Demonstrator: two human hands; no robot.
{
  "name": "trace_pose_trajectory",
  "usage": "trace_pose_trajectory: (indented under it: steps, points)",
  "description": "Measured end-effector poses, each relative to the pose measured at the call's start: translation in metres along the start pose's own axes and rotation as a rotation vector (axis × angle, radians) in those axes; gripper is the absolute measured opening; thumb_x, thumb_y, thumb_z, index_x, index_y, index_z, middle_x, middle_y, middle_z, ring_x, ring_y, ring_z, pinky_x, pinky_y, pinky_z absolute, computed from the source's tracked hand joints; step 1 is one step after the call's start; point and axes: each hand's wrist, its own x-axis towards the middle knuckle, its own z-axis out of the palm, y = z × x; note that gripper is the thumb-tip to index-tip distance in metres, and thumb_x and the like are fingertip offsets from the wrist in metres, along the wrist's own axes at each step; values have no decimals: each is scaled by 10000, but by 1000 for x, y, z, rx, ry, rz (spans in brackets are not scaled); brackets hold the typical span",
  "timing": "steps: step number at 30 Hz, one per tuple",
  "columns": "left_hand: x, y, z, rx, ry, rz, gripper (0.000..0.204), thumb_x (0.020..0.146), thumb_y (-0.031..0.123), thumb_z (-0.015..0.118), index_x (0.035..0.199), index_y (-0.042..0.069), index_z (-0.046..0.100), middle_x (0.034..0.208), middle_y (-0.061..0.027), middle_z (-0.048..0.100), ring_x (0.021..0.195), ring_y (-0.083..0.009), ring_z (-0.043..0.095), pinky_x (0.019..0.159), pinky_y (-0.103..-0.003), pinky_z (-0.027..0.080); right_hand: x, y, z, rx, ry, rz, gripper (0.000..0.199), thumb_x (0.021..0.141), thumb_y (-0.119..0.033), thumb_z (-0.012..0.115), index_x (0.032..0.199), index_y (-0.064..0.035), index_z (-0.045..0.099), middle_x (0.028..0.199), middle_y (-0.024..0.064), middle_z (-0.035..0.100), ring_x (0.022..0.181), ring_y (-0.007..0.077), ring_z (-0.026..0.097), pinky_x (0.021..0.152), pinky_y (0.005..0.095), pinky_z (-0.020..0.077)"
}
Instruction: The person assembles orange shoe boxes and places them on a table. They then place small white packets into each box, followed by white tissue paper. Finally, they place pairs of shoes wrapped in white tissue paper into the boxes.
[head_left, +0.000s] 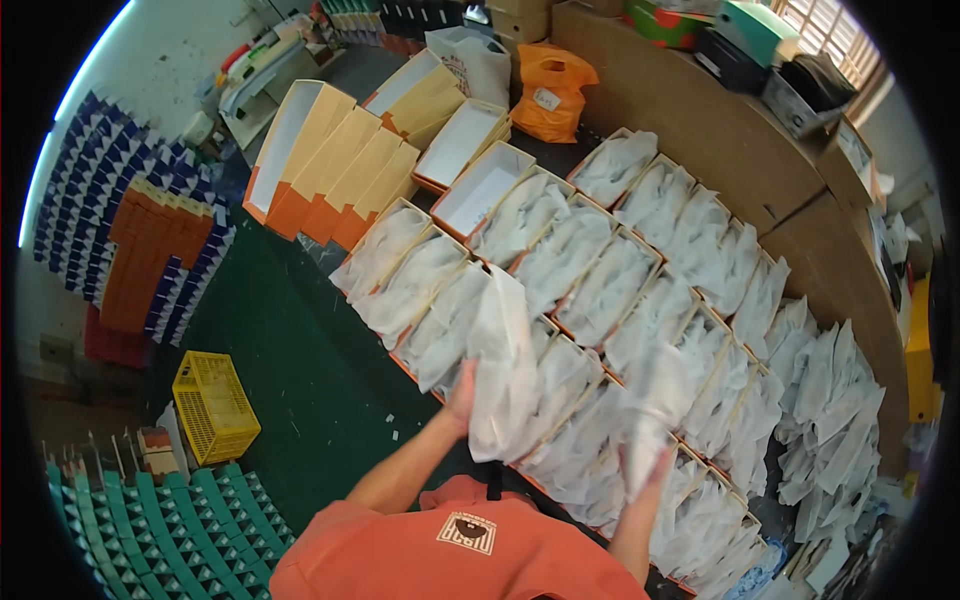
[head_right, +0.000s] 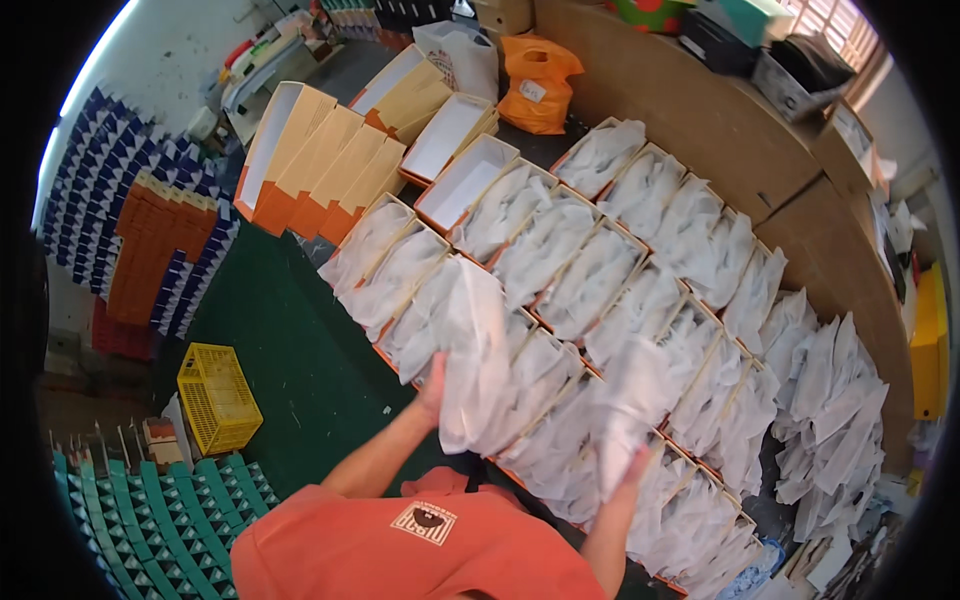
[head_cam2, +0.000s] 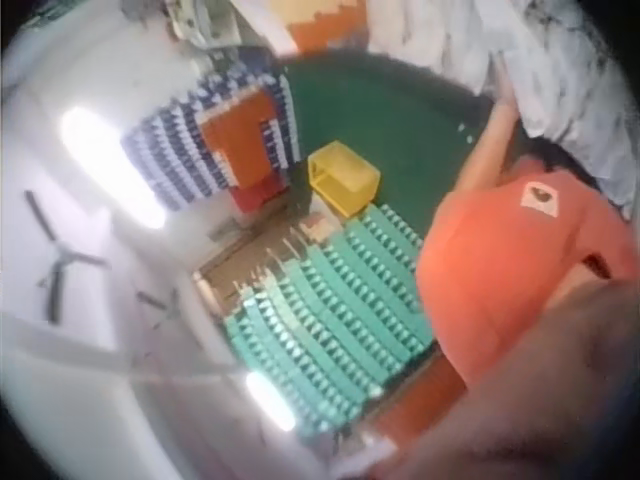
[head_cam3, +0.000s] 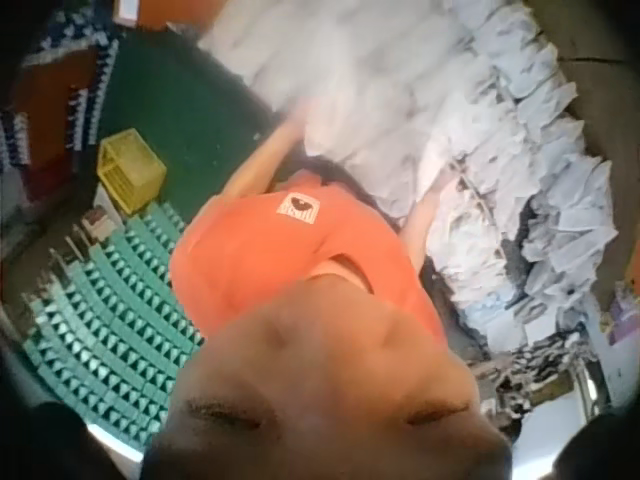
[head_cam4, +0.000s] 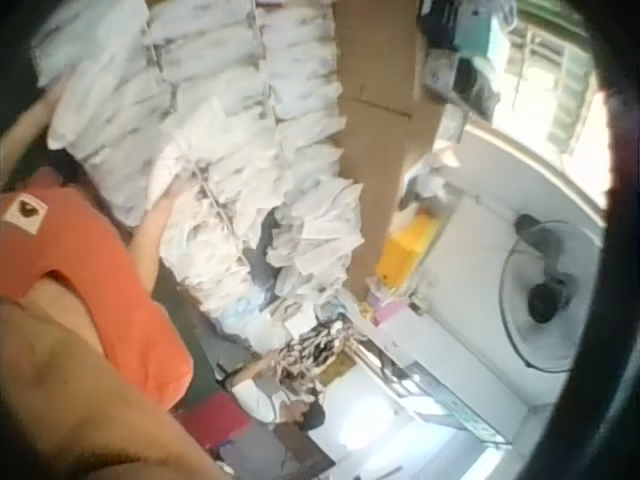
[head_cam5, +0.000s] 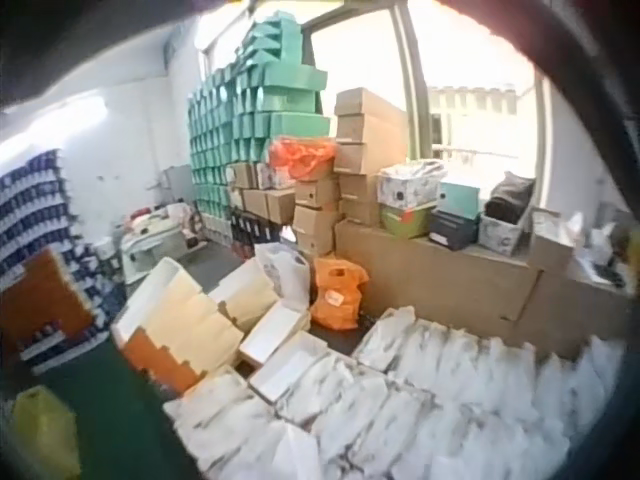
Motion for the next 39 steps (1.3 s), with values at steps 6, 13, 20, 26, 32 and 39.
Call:
trace_pose_trajectory:
  steps: [6, 13, 20, 26, 32, 39]
  points:
    - [90, 220, -35, 561, 160, 249, 622, 984, 508, 427, 1364, 24, 517, 1304, -123, 611, 1176, -242, 601, 1005, -363, 470, 184, 123, 216, -694, 43, -39, 439, 849, -98, 561, 1260, 51, 588, 1146, 142, 687, 957, 221, 686, 856, 315, 543]
    - [264, 331, -42, 2056, 179, 551, 738, 988, 533, 397, 1515, 23, 312, 1508, -317, 329, 1401, -448, 338, 1128, -514, 302, 232, 209, 437, -1420, -378, -661, 539, 924, -209, 669, 1381, 9, 485, 1278, 174, 615, 1083, 254, 632, 923, 364, 523]
    - [283, 295, -32, 2153, 34, 737, 602, 983, 415, 476, 1450, 38, 435, 1545, -297, 280, 1398, -487, 315, 1154, -509, 284, 133, 202, 297, -1217, -219, -30, 419, 899, -71, 677, 1291, 13, 557, 1190, 127, 661, 1043, 196, 656, 933, 327, 516]
    - [268, 406, -42, 2433, 340, 1154, 442, 727, 3, 662, 1162, 61, 615, 1263, -157, 559, 1220, -357, 507, 965, -417, 469, 45, 143, 203, -1154, 351, -190, 366, 907, -36, 645, 1264, 11, 576, 1119, 135, 685, 991, 193, 664, 881, 319, 530]
    - [302, 445, -62, 2400, -145, 836, 305, 692, -12, 723, 965, 38, 597, 1012, -129, 621, 1006, -349, 576, 875, -384, 492, 32, 137, 194, -1186, 433, -320, 335, 916, -44, 640, 1244, 7, 589, 1098, 122, 685, 957, 160, 651, 823, 289, 529]
    - [137, 398, 106, 1399, -450, 522, 413, 755, 56, 808, 1113, -8, 612, 965, -30, 676, 881, -110, 621, 790, -315, 543, 41, 159, 218, -1080, 176, -329, 389, 942, -153, 646, 1288, 2, 562, 1145, 160, 672, 1058, 227, 652, 925, 343, 522]
